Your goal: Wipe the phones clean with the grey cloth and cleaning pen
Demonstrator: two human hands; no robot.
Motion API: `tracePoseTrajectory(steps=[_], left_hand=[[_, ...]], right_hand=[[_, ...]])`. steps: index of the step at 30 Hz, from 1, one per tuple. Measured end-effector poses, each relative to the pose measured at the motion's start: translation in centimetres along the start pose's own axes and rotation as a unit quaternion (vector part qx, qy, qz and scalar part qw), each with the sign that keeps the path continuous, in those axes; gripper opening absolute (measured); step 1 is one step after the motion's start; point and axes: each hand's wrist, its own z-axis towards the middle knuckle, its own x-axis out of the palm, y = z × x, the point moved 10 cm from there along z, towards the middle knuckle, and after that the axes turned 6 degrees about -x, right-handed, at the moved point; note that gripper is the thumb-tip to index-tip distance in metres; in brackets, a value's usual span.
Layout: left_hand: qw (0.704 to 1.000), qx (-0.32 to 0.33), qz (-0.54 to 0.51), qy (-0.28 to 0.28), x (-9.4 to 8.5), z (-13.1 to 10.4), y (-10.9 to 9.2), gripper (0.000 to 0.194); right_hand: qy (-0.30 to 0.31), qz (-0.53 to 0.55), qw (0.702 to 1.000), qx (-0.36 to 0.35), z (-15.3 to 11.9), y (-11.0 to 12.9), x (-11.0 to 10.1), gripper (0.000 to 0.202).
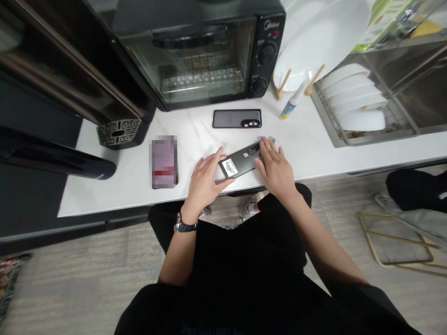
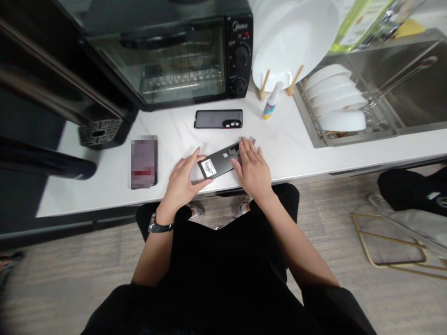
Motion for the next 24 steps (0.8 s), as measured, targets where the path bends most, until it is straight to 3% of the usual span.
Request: tracePoseTrajectory(steps=[2, 4, 7, 9, 11, 14, 17, 19, 21, 24], left_hand=[[1.000, -0.001, 0.001, 0.003, 0.1, -0.1, 0.0, 0.097], [1.000, -0.002, 0.005, 0.006, 0.3, -0.2, 0.1, 0.093], [1.000, -0.001, 0.019, 0.007, 0.4, -0.5, 0.4, 0.088], [0.999, -0.001, 0.032, 0.012, 0.5, -0.7, 0.4, 0.087], [0.999, -0.003, 0.038, 0.022, 0.6, -0.8, 0.3, 0.089], [0.999, -0.018, 0.026, 0.029, 0.4, -0.6, 0.2, 0.093], [0.999, -0.029, 0.019, 0.033, 0.2, -0.4, 0.1, 0.093], [0.999, -0.032, 0.016, 0.034, 0.1, -0.3, 0.1, 0.092], [0.999, -0.034, 0.013, 0.035, 0.2, -0.2, 0.3, 0.092], [0.999, -0.034, 0.008, 0.033, 0.5, -0.4, 0.8, 0.089]], right_hand=[[0.000, 0.006, 1.000, -0.001, 1.1, 1.9, 1.1, 0.067], [0.021, 0.024, 0.999, -0.033, 1.4, 5.5, 2.6, 0.067], [0.053, 0.058, 0.993, -0.088, 0.3, 10.7, 4.1, 0.066], [0.056, 0.073, 0.990, -0.105, -1.0, 11.9, 3.8, 0.062], [0.055, 0.079, 0.989, -0.115, -2.2, 11.1, 2.9, 0.055], [0.040, 0.056, 0.992, -0.101, -3.3, 6.8, 1.2, 0.052], [0.000, 0.016, 0.999, -0.045, -2.6, 1.5, -0.3, 0.057], [-0.020, 0.005, 1.000, -0.009, -1.4, -0.4, -0.5, 0.061], [-0.024, 0.010, 1.000, -0.003, 0.0, 0.4, 0.1, 0.063], [0.008, 0.043, 0.997, -0.060, 1.4, 5.7, 2.5, 0.062]])
